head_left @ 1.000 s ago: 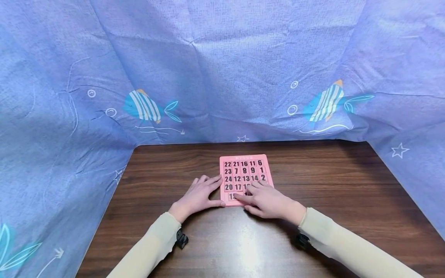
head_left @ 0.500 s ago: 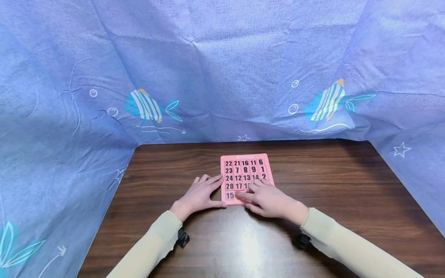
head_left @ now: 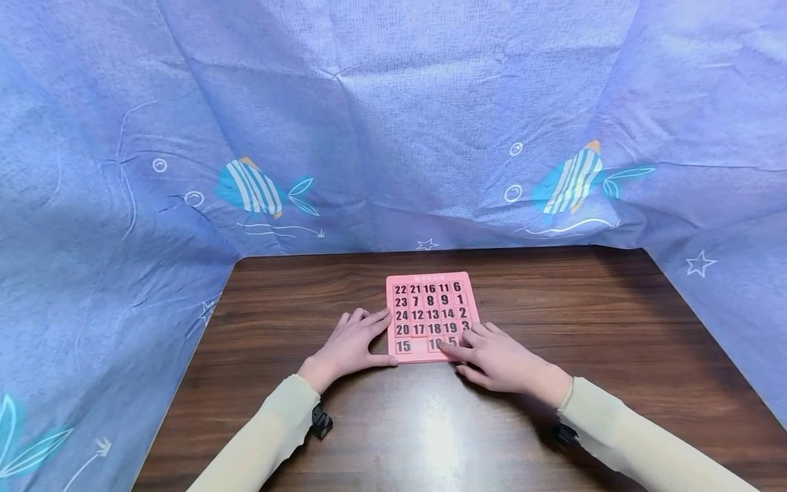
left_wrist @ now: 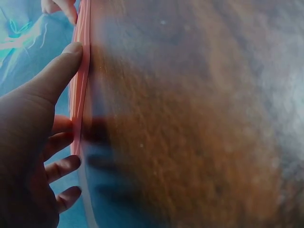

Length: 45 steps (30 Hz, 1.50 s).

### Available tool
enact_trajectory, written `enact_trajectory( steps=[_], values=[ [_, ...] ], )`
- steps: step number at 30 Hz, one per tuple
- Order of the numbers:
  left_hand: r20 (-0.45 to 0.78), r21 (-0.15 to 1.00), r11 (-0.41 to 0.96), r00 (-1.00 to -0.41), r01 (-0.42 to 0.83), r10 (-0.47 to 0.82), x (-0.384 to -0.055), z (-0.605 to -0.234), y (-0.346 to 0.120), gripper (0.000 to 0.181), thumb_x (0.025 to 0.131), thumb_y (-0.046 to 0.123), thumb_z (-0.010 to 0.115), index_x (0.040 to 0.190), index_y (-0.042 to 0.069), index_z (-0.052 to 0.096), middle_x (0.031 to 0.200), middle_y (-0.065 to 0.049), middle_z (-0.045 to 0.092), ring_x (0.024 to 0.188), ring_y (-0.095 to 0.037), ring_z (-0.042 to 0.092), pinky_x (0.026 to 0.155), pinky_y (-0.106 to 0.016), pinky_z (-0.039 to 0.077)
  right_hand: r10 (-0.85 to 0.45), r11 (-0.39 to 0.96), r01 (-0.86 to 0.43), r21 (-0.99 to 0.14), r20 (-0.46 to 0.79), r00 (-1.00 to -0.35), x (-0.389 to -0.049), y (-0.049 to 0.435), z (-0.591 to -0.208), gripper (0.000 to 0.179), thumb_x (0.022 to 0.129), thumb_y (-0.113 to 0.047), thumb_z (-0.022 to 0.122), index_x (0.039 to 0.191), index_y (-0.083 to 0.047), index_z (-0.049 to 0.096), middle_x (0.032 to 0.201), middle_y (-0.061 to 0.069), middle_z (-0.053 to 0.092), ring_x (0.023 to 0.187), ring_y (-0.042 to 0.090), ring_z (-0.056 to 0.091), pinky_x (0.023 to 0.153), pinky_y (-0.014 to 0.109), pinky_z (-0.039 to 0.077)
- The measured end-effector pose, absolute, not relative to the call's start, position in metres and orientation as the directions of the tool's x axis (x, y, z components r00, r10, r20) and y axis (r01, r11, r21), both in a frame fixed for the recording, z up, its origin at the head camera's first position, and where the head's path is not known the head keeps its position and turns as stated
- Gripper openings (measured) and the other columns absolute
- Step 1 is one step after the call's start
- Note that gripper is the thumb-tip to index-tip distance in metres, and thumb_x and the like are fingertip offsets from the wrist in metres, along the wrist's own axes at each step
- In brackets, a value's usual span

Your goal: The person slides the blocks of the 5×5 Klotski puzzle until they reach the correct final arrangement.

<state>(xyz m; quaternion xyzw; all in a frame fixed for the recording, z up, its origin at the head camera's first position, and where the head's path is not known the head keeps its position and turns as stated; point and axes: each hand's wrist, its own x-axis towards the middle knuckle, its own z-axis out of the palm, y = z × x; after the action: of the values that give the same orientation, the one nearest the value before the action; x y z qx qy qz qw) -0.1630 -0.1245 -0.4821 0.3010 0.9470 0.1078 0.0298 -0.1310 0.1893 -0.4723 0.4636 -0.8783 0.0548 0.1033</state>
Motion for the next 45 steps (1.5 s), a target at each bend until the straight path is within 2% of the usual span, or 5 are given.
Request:
enact_trajectory(
  steps=[10,19,25,35,45],
  values=[
    [0.032,0.231,0.780,-0.805,0.582,0.592,-0.163,-0.481,-0.123,0.093,0.073,0.074,0.056,0.145,0.018,0.038,0.148,0.003,0.038,0.107,-0.018,0.042,0.085,-0.037,0.030,-0.818,0.553,-0.833,0.018,0.200,-0.539,-0.131,0.175,-0.472,0.049,0.087,-0.039,0.059,0.134,-0.024,0.054,0.081,-0.005,0.047,0.079,0.018,0.042,0.074,0.037,0.035],
    [0.013,0.240,0.779,-0.804,0.579,0.594,-0.161,-0.482,-0.123,0.094,0.073,0.075,0.054,0.145,0.018,0.037,0.148,0.003,0.037,0.109,-0.018,0.041,0.085,-0.037,0.029,-0.824,0.547,-0.837,0.020,0.187,-0.534,-0.130,0.165,-0.473,0.050,0.086,-0.040,0.059,0.134,-0.026,0.054,0.087,-0.006,0.053,0.086,0.019,0.048,0.081,0.041,0.037],
    [0.021,0.243,0.776,-0.803,0.582,0.596,-0.160,-0.482,-0.124,0.093,0.073,0.075,0.055,0.145,0.018,0.037,0.148,0.002,0.037,0.107,-0.017,0.041,0.083,-0.036,0.029,-0.810,0.557,-0.831,0.013,0.229,-0.540,-0.131,0.176,-0.473,0.047,0.086,-0.038,0.061,0.131,-0.025,0.057,0.086,-0.004,0.051,0.084,0.019,0.046,0.076,0.039,0.036],
    [0.038,0.263,0.771,-0.805,0.580,0.592,-0.160,-0.481,-0.125,0.092,0.073,0.073,0.057,0.144,0.016,0.040,0.147,0.001,0.039,0.106,-0.017,0.042,0.083,-0.037,0.030,-0.762,0.618,-0.786,-0.008,0.240,-0.602,-0.125,0.213,-0.469,0.044,0.085,-0.036,0.063,0.129,-0.027,0.059,0.079,-0.008,0.044,0.074,0.015,0.037,0.068,0.033,0.031],
    [0.028,0.271,0.774,-0.809,0.572,0.587,-0.161,-0.478,-0.124,0.093,0.073,0.072,0.057,0.144,0.016,0.038,0.147,0.001,0.038,0.107,-0.018,0.041,0.083,-0.036,0.030,-0.780,0.591,-0.807,0.015,0.268,-0.566,-0.124,0.209,-0.470,0.045,0.084,-0.036,0.064,0.128,-0.027,0.060,0.080,-0.008,0.046,0.075,0.014,0.038,0.067,0.033,0.032]
  ],
)
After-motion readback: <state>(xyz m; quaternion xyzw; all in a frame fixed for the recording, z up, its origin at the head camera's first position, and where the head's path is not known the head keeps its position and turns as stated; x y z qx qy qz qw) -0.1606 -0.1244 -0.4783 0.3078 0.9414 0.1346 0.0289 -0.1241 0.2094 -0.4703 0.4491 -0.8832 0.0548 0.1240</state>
